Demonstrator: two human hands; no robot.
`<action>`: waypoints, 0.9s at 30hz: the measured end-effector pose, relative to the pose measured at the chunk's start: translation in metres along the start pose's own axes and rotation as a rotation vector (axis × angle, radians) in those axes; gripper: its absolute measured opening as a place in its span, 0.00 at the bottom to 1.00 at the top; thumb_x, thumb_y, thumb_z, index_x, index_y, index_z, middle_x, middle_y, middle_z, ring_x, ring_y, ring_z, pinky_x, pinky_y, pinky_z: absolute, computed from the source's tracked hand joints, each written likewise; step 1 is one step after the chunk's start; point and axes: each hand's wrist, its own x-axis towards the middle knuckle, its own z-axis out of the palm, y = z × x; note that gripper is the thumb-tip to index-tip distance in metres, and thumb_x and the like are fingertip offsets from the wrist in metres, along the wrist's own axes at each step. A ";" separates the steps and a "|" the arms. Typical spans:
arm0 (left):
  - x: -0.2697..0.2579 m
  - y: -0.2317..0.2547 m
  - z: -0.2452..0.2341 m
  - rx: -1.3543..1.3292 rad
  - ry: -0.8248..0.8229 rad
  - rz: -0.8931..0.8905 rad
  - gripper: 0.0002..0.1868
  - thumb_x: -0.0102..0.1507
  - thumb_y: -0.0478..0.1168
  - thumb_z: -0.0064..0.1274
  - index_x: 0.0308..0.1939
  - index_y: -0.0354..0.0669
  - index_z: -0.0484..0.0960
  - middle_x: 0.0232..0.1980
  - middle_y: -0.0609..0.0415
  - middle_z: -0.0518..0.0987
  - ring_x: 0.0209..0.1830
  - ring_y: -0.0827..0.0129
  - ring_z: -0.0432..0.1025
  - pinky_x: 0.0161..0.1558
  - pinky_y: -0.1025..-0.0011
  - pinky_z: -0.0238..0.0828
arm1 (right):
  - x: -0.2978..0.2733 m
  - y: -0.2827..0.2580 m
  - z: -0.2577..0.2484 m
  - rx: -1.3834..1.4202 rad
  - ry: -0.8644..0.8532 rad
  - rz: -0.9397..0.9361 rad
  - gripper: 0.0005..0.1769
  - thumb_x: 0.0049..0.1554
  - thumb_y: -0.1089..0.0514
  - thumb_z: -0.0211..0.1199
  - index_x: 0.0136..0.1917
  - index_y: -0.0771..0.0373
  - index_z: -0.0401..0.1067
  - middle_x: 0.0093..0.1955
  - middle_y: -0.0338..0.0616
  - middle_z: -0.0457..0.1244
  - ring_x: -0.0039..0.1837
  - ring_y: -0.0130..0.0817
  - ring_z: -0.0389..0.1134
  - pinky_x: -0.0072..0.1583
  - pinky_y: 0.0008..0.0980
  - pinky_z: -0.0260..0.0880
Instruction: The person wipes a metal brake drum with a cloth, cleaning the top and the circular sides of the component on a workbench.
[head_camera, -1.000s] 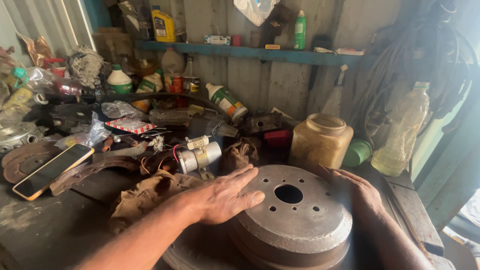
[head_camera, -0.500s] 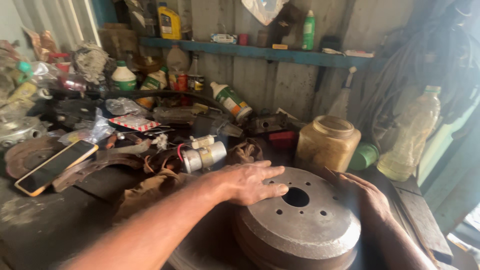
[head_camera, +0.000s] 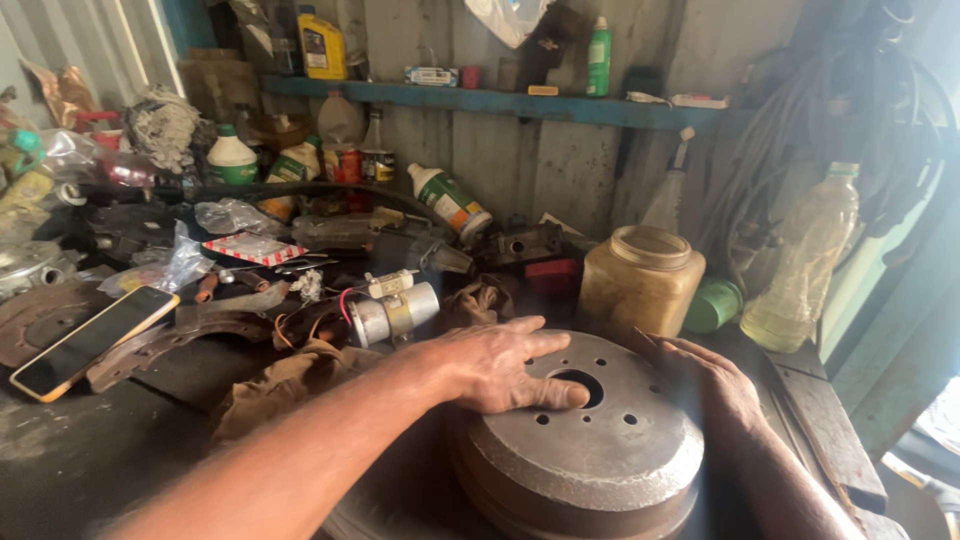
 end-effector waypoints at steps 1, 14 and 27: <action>-0.004 -0.003 0.001 -0.006 0.006 0.031 0.72 0.38 0.91 0.34 0.78 0.54 0.61 0.83 0.39 0.46 0.81 0.39 0.45 0.74 0.43 0.46 | 0.001 0.000 -0.001 0.024 -0.017 0.004 0.26 0.61 0.53 0.58 0.70 0.64 0.72 0.63 0.49 0.70 0.60 0.34 0.71 0.61 0.33 0.69; 0.002 0.009 0.004 0.009 -0.014 0.023 0.77 0.36 0.93 0.30 0.80 0.51 0.55 0.84 0.39 0.43 0.84 0.45 0.35 0.76 0.42 0.34 | 0.005 0.007 -0.005 -0.018 -0.102 -0.082 0.26 0.63 0.52 0.52 0.71 0.63 0.71 0.65 0.46 0.70 0.62 0.31 0.71 0.62 0.30 0.69; 0.062 0.034 0.023 0.059 -0.023 0.037 0.80 0.42 0.92 0.26 0.78 0.30 0.51 0.81 0.32 0.49 0.83 0.43 0.41 0.76 0.38 0.32 | 0.042 0.027 -0.022 -0.660 -0.288 -0.707 0.26 0.63 0.52 0.49 0.71 0.62 0.71 0.66 0.42 0.69 0.63 0.26 0.72 0.63 0.26 0.70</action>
